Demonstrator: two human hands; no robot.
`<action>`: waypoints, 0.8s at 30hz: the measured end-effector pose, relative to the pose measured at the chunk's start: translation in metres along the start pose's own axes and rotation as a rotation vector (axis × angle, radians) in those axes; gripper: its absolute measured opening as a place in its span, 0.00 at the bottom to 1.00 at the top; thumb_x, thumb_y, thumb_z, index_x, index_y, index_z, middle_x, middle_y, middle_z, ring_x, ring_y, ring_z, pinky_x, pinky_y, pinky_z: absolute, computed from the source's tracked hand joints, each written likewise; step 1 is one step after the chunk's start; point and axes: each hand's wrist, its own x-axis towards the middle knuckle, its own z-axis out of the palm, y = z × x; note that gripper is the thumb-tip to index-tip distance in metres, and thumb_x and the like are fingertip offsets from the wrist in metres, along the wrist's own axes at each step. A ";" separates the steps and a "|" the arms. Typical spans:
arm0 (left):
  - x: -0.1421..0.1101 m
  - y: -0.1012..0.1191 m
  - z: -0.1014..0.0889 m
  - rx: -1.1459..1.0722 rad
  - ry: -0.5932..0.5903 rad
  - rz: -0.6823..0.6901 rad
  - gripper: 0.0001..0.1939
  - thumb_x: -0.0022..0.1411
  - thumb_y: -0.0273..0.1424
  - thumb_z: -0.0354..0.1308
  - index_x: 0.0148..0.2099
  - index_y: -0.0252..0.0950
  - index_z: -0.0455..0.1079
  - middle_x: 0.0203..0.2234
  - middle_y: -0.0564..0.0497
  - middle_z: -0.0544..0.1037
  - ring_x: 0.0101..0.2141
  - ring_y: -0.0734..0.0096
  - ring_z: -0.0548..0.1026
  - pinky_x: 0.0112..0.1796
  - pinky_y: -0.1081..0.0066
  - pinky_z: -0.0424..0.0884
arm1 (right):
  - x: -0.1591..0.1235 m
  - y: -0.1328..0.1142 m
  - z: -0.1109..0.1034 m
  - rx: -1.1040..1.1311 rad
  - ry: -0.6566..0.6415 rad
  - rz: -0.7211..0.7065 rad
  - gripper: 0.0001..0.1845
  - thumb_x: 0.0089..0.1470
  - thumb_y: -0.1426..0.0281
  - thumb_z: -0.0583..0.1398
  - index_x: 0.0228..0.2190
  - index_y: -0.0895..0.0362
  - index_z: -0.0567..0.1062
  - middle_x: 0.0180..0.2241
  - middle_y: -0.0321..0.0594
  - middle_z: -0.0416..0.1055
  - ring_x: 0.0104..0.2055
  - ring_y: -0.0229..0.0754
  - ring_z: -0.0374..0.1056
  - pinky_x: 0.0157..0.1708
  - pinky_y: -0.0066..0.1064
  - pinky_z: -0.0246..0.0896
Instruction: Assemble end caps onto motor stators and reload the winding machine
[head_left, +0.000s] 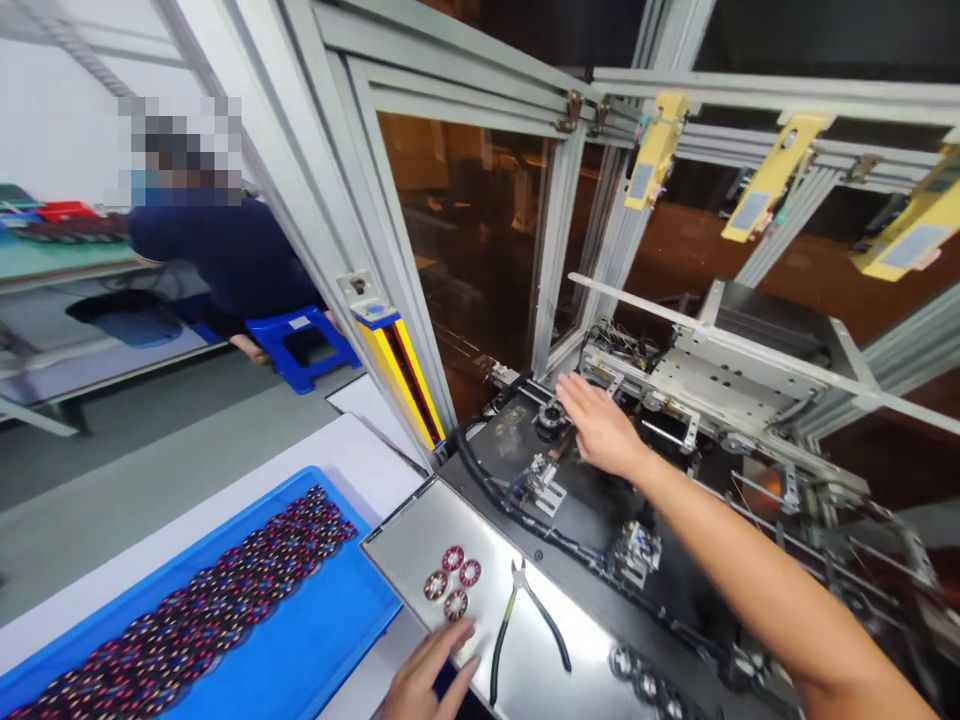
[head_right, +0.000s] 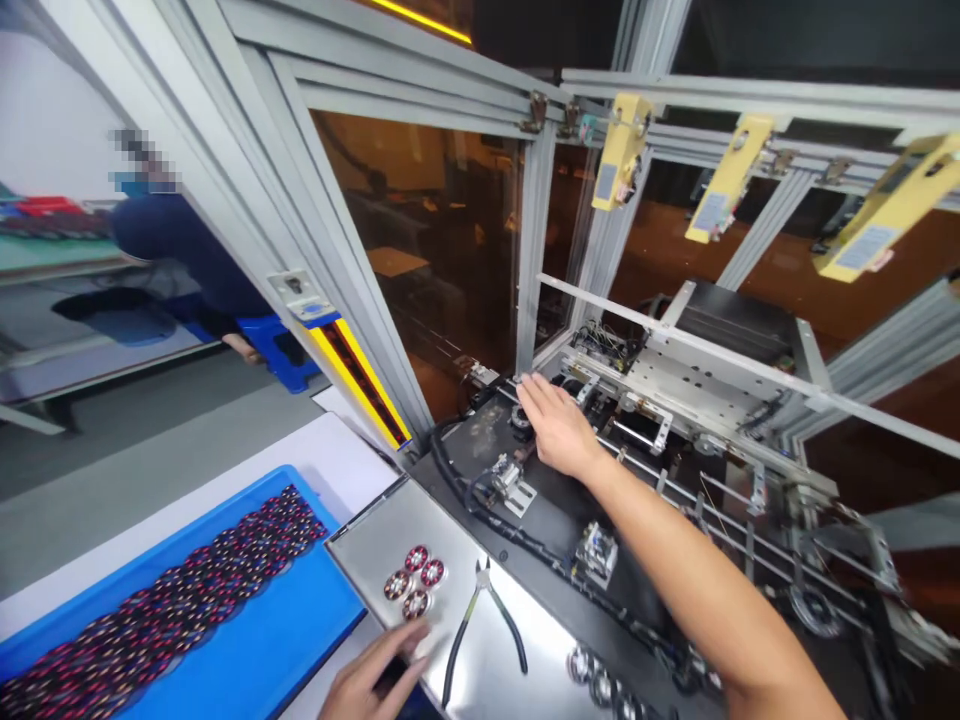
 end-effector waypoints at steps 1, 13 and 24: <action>0.001 0.002 0.007 0.020 -0.044 -0.001 0.17 0.63 0.37 0.60 0.54 0.40 0.72 0.42 0.46 0.83 0.39 0.64 0.83 0.42 0.72 0.80 | -0.020 -0.011 -0.019 0.011 0.058 0.019 0.41 0.53 0.81 0.54 0.66 0.68 0.49 0.70 0.56 0.40 0.73 0.56 0.33 0.66 0.54 0.45; 0.000 -0.012 0.056 0.341 -0.445 0.186 0.25 0.68 0.32 0.42 0.64 0.35 0.62 0.48 0.40 0.80 0.45 0.58 0.81 0.43 0.62 0.77 | -0.432 -0.229 0.045 -0.238 0.545 1.198 0.31 0.62 0.73 0.53 0.65 0.55 0.56 0.58 0.55 0.65 0.59 0.58 0.64 0.58 0.59 0.62; 0.003 0.008 0.068 0.212 -0.627 0.252 0.28 0.66 0.46 0.50 0.61 0.35 0.61 0.25 0.54 0.79 0.26 0.64 0.81 0.30 0.71 0.75 | -0.532 -0.308 0.120 -0.171 0.271 1.579 0.34 0.66 0.56 0.50 0.65 0.63 0.52 0.61 0.59 0.61 0.64 0.59 0.58 0.61 0.52 0.58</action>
